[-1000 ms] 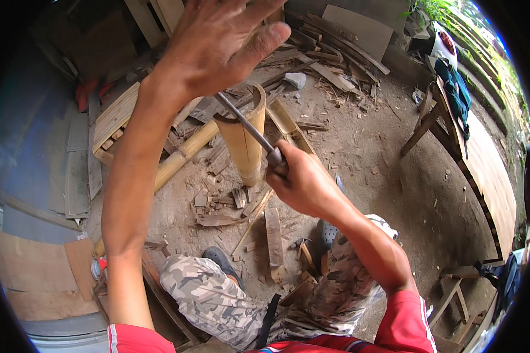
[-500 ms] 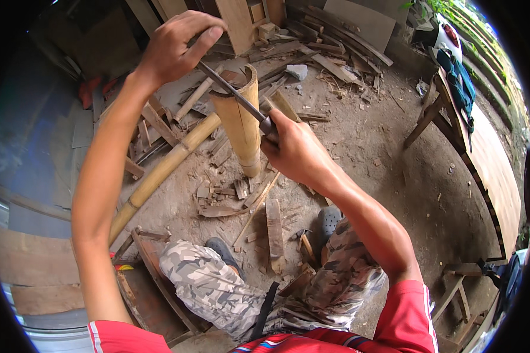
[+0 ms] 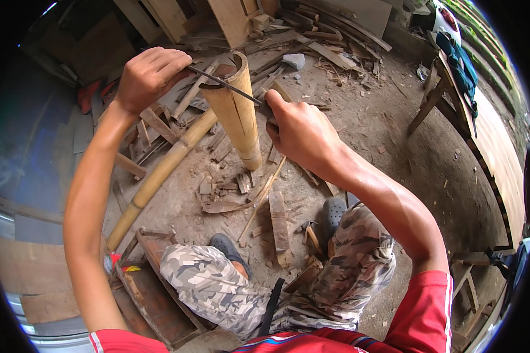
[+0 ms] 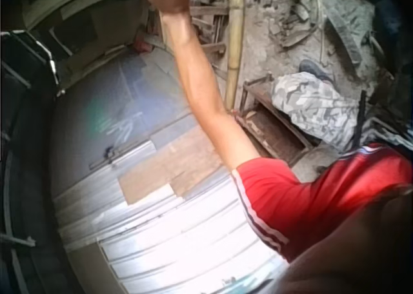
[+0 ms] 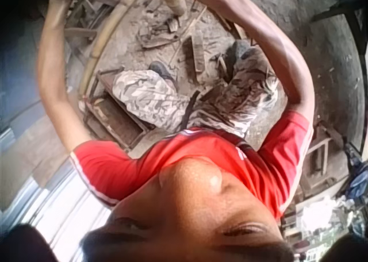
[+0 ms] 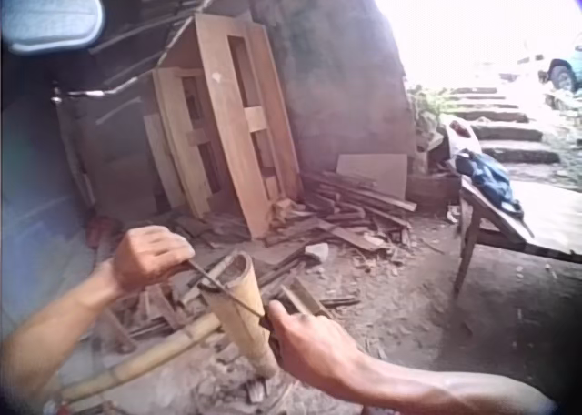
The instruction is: The person splits a bamboo pole into flat strips using a machete and a wooden mallet. They repeatedly strike the machete to drive it through the bamboo, then separate the resulting strips and set them aside.
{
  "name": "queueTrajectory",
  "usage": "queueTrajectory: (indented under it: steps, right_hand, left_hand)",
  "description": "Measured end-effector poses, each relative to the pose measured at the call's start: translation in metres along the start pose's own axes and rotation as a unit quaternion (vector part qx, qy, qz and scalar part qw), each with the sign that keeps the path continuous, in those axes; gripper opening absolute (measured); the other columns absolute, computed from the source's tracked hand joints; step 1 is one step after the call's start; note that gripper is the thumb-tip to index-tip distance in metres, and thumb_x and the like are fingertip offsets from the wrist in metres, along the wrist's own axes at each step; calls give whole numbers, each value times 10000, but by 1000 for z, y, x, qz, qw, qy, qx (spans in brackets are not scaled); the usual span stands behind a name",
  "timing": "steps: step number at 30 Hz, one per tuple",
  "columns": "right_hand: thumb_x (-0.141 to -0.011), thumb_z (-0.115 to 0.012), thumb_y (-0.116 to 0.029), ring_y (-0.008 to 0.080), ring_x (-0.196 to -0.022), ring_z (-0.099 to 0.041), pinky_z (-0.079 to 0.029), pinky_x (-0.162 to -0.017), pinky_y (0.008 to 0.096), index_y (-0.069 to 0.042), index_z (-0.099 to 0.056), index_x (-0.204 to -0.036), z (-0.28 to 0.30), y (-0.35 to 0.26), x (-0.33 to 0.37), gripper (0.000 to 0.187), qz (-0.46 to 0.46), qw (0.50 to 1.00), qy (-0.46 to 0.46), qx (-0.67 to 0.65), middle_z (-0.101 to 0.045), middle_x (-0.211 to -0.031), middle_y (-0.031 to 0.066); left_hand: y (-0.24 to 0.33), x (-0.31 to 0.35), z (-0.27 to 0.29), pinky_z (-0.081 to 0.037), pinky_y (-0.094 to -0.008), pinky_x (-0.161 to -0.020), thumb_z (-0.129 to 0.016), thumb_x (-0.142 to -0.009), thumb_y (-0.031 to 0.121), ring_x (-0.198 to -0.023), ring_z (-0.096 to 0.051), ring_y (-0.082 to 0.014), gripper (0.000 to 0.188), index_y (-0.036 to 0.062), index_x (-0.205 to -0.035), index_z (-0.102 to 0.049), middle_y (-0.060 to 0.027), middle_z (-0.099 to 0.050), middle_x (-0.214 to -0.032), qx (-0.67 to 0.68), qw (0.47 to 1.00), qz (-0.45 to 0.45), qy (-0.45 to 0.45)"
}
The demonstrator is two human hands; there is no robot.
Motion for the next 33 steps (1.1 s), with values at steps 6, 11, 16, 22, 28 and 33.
queueTrajectory:
  steps: [6,11,16,22,28,33]
  right_hand:
    - [-869,-618,-106,447,-705,-648,-525,-634,531,-25,-442,-1075,-4,-2,-4,282,-4,998,19,61,-647,-763,222]
    - [-878,-606,-102,433,-695,-657,-531,-615,513,-18,-447,-1077,0,-10,-16,269,2,997,6,82,-643,-732,223]
    - [-878,-553,-90,431,-651,-668,-544,-598,518,20,-492,-1023,-16,-11,-18,192,28,998,53,-12,-643,-668,246]
    - [-842,-587,-84,474,-752,-634,-483,-660,532,16,-495,-953,-30,-17,-13,176,-39,982,45,-179,-633,-756,276]
    - [-848,-595,-87,472,-739,-627,-481,-649,516,19,-495,-944,-38,-21,-7,175,-21,975,67,-211,-626,-750,271]
    - [-853,-596,-81,480,-706,-602,-462,-620,502,15,-486,-934,-30,-27,6,167,-54,977,32,-204,-597,-691,261]
  left_hand:
    - [1,8,-2,-583,-354,-750,-778,-741,94,-884,-707,-248,264,78,-990,-692,-66,-716,-927,-38,999,8,35]
    - [0,24,-3,-580,-360,-799,-773,-761,81,-938,-705,-249,287,75,-1037,-695,-74,-720,-976,-45,997,47,51]
    - [7,11,6,-502,-381,-995,-758,-822,107,-1107,-646,-293,378,58,-1188,-676,-124,-673,-1214,-58,989,123,62]
    - [61,55,-31,-474,-322,-1002,-675,-958,224,-1140,-603,-163,323,4,-1191,-637,-97,-648,-1227,303,710,570,280]
    - [37,36,-21,-481,-334,-956,-697,-934,198,-1087,-612,-183,320,11,-1185,-630,-85,-672,-1133,166,763,491,386]
    - [-22,-71,81,-151,-472,-1160,-419,-1012,440,-1404,-214,-336,527,152,-1453,-409,-142,-325,-1497,41,972,218,74]
Point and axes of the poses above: each hand's wrist, its own x-axis away from the middle knuckle, its own z-axis out of the back of the hand, y = z × x, the point moved 4 cm from there along -x, towards the middle knuckle
